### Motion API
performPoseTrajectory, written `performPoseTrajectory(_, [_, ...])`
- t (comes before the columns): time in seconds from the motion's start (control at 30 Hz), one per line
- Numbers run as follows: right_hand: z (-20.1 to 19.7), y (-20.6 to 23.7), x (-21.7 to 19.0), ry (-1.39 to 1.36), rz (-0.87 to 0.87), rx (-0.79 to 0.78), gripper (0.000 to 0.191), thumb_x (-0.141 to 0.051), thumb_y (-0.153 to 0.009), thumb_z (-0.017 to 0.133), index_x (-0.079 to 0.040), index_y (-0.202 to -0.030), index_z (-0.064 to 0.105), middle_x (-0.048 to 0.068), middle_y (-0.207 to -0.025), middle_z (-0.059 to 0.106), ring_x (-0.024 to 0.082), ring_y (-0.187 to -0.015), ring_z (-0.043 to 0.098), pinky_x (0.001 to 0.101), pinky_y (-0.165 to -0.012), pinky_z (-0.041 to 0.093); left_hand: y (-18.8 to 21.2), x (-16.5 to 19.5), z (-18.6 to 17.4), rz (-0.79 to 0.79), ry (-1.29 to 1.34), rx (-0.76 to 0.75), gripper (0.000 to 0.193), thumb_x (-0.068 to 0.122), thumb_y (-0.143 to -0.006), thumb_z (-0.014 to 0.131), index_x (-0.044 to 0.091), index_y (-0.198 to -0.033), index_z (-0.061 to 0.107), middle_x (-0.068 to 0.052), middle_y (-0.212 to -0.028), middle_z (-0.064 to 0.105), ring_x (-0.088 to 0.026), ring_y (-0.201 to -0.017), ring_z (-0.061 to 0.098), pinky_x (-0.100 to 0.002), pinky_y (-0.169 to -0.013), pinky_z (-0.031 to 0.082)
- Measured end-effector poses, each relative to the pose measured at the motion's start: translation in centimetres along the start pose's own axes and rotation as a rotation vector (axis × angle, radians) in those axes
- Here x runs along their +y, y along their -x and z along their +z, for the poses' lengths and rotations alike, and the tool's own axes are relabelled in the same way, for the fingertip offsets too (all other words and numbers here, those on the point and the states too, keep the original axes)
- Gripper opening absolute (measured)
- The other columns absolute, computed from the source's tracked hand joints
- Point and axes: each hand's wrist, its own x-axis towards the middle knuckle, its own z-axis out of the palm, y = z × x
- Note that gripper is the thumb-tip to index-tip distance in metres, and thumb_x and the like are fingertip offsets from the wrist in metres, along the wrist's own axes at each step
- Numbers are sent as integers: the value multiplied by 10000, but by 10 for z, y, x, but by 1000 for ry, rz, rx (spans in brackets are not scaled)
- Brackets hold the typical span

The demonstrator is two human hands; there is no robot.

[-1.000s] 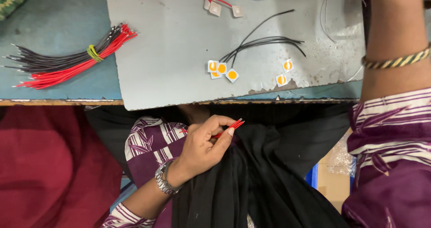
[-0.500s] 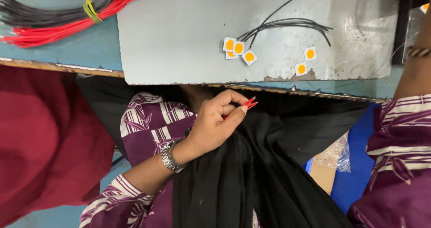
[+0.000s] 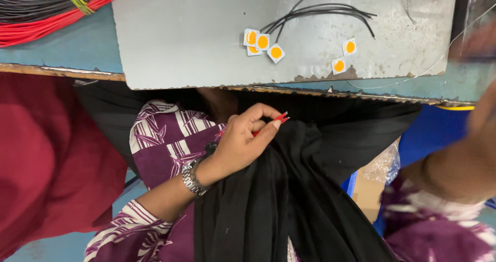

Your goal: The person solders red and black wires onto small LED chips on a workbench using a soldering iron, dips wire ends into flux held in a small cup, and gathers finished wired LEDs into bundles on the bench.

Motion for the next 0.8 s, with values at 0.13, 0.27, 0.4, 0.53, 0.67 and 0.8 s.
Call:
performPoseTrajectory(0.13, [-3, 74, -11, -128, 278, -229, 363, 62, -820, 635, 27, -1181, 622, 243, -1226, 691, 239, -918, 698, 359, -907, 577, 3, 1, 5, 76, -104, -39, 98, 124, -998, 661, 44, -1056, 661, -5, -501, 483, -48, -429, 391, -271, -451, 279])
performPoseTrajectory(0.27, [1, 114, 30, 225, 462, -439, 349, 113, -898, 559, 6, -1230, 575, 231, -1285, 653, 247, -1116, 659, 377, -1041, 518, 3, 2, 10, 178, -189, -69, 105, 138, -993, 673, 62, -1065, 669, -27, -533, 494, -105, -412, 456, -305, -433, 294])
performPoseTrajectory(0.4, [4, 132, 53, 238, 448, -441, 356, 103, -911, 540, -12, -1247, 569, 213, -1321, 654, 221, -1143, 672, 370, -1075, 513, 3, 1, 17, 201, -175, -84, 117, 152, -1000, 666, 66, -1080, 664, -28, -567, 532, -113, -447, 525, -301, -441, 343])
performPoseTrajectory(0.53, [5, 137, 54, 205, 376, -481, 369, 106, -947, 542, -4, -1299, 541, 210, -1243, 704, 269, -1378, 617, 350, -1102, 493, 4, 0, 19, 193, -188, -68, 110, 158, -1003, 672, 62, -1057, 669, -33, -545, 521, -125, -427, 511, -310, -434, 328])
performPoseTrajectory(0.67, [6, 135, 55, 165, 411, -466, 354, 99, -912, 548, -6, -1250, 542, 252, -1344, 634, 220, -1158, 666, 378, -1115, 492, 5, 1, 19, 180, -207, -30, 107, 162, -998, 684, 59, -1028, 677, -46, -524, 493, -143, -412, 491, -315, -432, 326])
performPoseTrajectory(0.8, [4, 136, 57, 156, 439, -485, 358, 86, -904, 563, -14, -1248, 552, 237, -1355, 638, 214, -1156, 683, 384, -1094, 495, 3, 1, 20, 196, -229, 15, 119, 168, -990, 690, 56, -1028, 702, -58, -581, 578, -132, -436, 549, -301, -440, 370])
